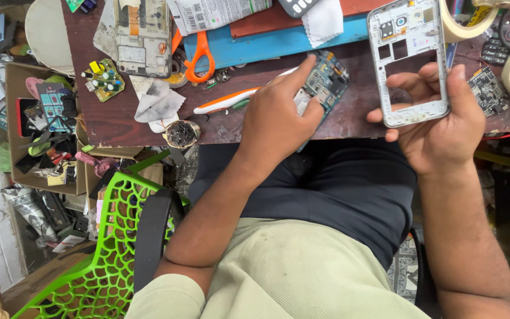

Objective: The person disassembles a smartphone, removes the back cover and internal components, then uses a soldering iron and multimeter probes to test the motherboard. The person also briefly handles another phone while working at a cluttered repair bench.

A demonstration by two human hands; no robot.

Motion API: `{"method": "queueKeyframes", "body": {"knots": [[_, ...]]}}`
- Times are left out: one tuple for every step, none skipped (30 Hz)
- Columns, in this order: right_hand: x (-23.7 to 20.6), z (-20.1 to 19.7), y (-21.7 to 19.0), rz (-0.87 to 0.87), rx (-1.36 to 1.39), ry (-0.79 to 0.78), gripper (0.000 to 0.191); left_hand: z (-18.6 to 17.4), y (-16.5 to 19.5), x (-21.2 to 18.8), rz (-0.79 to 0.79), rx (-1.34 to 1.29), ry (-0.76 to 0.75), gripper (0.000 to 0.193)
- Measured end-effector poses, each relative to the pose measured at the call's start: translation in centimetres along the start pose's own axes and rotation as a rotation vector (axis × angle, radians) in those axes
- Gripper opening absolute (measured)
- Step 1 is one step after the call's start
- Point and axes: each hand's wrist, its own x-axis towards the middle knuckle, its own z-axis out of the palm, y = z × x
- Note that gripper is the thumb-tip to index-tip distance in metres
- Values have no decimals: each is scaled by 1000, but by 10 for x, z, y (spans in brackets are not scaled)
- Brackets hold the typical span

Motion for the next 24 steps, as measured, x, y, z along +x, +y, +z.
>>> {"method": "queueKeyframes", "body": {"knots": [[0, -2, -2, 17, 37, 35, 49, 2, 0, 1, 17, 49, -2, 54], [0, -4, -3, 30, 68, 47, 50, 4, -1, 1, 33, 100, -3, 52], [1, -7, -4, 44, 100, 60, 51, 6, 0, 2, 54, 116, 5, 50], [1, -9, -6, 52, 124, 51, 52, 8, 0, 2, 76, 131, 13, 48], [1, -12, -7, 60, 135, 29, 52, 9, 1, 2, 99, 146, 19, 46], [2, -15, -8, 69, 145, 6, 52, 11, 2, 3, 140, 162, 52, 45], [2, -17, -9, 77, 143, -29, 52, 12, 2, 3, 181, 178, 83, 44], [2, -19, -9, 88, 148, -50, 52, 12, 3, 3, 223, 194, 114, 42], [3, -21, -10, 99, 153, -71, 53, 13, 4, 3, 260, 227, 131, 41], [3, -22, -10, 115, 165, -77, 53, 13, 5, 3, 297, 260, 147, 39], [3, -23, -10, 123, 171, -82, 54, 13, 5, 3, 334, 293, 164, 38], [3, -22, -10, 131, 177, -87, 54, 13, 6, 2, 342, 328, 170, 35], [3, -22, -10, 130, 176, -92, 54, 13, 7, 2, 351, 363, 178, 31], [3, -20, -10, 130, 164, -97, 54, 12, 8, 2, 361, 398, 186, 28], [3, -19, -10, 129, 153, -102, 54, 11, 9, 2, 362, 397, 195, 23], [3, -17, -10, 129, 132, -104, 54, 9, 11, 1, 363, 396, 203, 18], [3, -14, -9, 136, 119, -110, 54, 7, 13, 1, 367, 396, 211, 14], [3, -12, -9, 143, 107, -117, 54, 4, 16, 0, 385, 353, 234, 14], [3, -10, -9, 161, 102, -125, 53, 0, 20, 1, 403, 308, 255, 14], [3, -8, -9, 180, 98, -132, 53, -4, 24, 3, 419, 262, 274, 14], [3, -7, -10, 186, 80, -142, 53, -9, 28, 6, 464, 251, 251, 14], [3, -5, -10, 193, 61, -154, 53, -14, 32, 12, 508, 241, 228, 15], [3, -4, -10, 202, 45, -162, 52, -18, 35, 18, 551, 232, 207, 15], [4, -3, -10, 210, 28, -170, 52, -23, 38, 26, 638, 270, 188, 17]]}}
